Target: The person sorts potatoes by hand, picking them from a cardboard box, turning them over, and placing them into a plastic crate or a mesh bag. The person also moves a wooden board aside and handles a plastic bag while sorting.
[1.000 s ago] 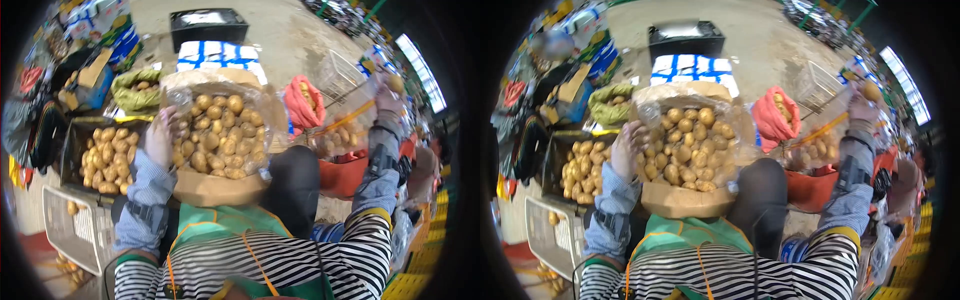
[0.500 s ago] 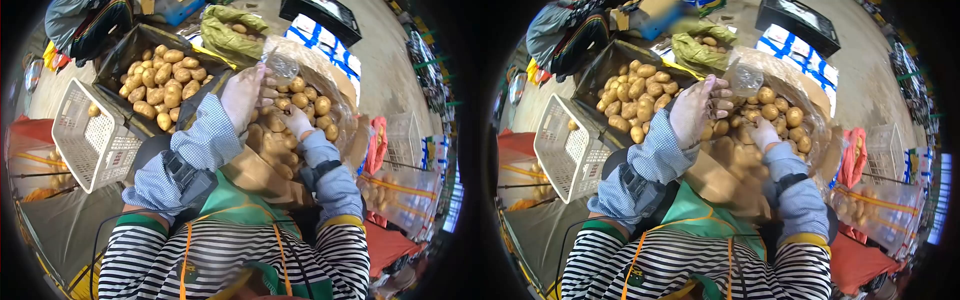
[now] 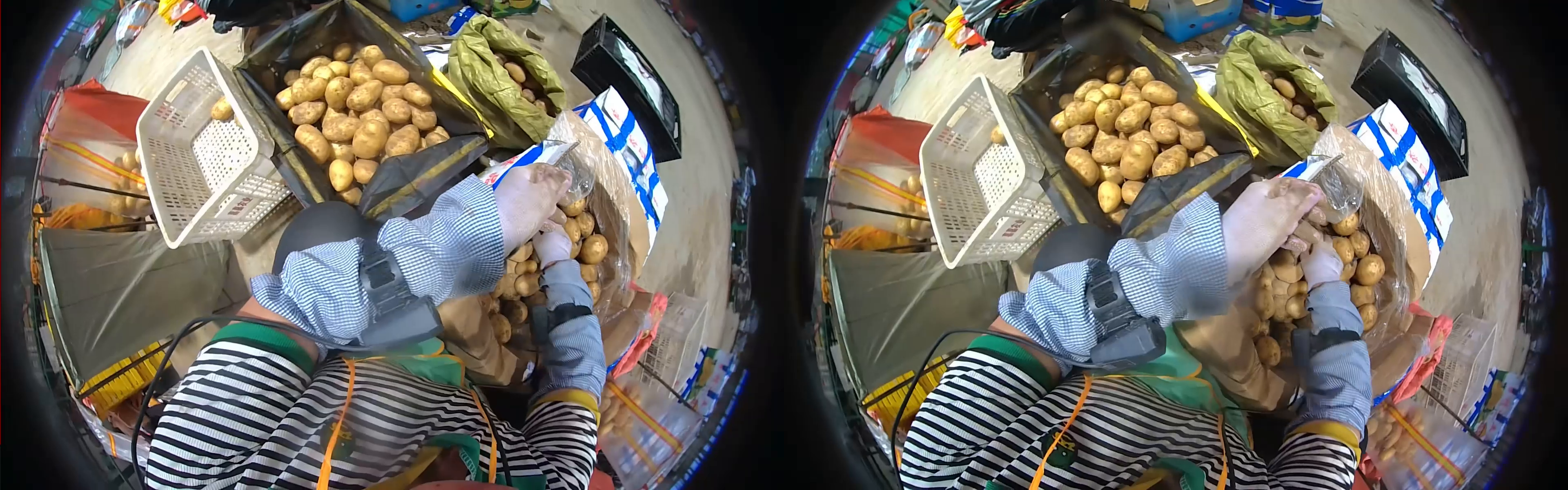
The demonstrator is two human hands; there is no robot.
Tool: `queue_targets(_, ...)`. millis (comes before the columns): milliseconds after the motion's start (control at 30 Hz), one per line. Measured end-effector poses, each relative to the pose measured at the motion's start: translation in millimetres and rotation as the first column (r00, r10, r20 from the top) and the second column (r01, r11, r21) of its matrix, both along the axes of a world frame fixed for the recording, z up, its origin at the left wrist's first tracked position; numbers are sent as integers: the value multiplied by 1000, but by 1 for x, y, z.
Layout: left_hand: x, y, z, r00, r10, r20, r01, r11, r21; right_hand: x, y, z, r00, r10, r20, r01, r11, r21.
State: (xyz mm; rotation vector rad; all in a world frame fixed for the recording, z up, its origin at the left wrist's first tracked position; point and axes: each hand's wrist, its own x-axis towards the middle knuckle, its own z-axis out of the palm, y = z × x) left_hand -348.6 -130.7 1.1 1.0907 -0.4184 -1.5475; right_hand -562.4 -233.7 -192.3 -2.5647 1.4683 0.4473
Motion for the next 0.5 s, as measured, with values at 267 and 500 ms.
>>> queue_targets(267, 0, 16, 2, 970, -123, 210, 149, 982, -116, -8, 77, 194, 308, -786, 536, -47, 550, 834)
queue_targets(500, -16, 33, -9, 890, -409, 203, 454, 841, -295, -43, 163, 212, -80, -814, 575, -248, 575, 780)
